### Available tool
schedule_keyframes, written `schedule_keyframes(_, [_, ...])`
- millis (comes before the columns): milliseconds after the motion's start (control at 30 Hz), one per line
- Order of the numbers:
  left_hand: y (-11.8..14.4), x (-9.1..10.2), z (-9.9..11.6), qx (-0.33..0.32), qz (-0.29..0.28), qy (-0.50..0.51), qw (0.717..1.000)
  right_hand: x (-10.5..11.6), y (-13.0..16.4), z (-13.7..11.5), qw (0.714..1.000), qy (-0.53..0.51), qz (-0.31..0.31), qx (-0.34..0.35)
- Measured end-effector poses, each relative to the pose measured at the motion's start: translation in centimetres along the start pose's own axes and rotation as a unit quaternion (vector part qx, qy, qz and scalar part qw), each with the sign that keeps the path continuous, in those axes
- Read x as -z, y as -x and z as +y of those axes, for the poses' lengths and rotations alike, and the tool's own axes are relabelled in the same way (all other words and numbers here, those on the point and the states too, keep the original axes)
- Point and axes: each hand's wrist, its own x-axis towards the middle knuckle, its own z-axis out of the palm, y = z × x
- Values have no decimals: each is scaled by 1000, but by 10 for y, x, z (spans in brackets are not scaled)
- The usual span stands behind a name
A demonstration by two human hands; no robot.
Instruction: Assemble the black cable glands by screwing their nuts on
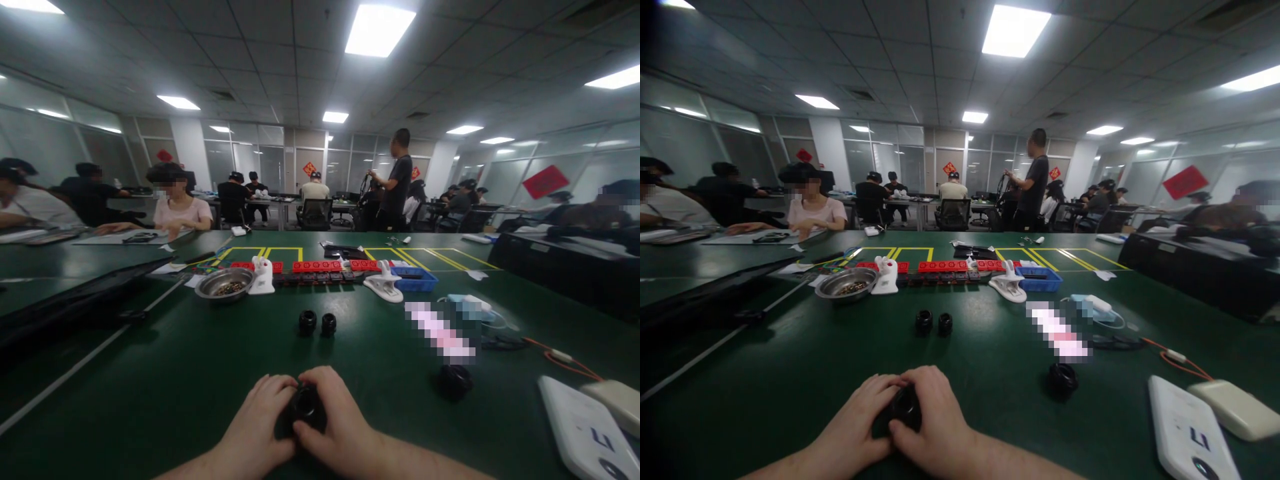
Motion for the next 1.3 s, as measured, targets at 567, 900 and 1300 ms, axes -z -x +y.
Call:
schedule_keyframes(567, [4,3,2,-3,13,-1,1000,123,11,-24,930,218,294,38])
schedule_keyframes(900, [5,10,8,8,0,9,1000,173,69,65,867,381,-41,-319])
schedule_keyframes(1300, [2,-3,-8,12,-1,11,1000,111,109,24,930,278,-78,-225])
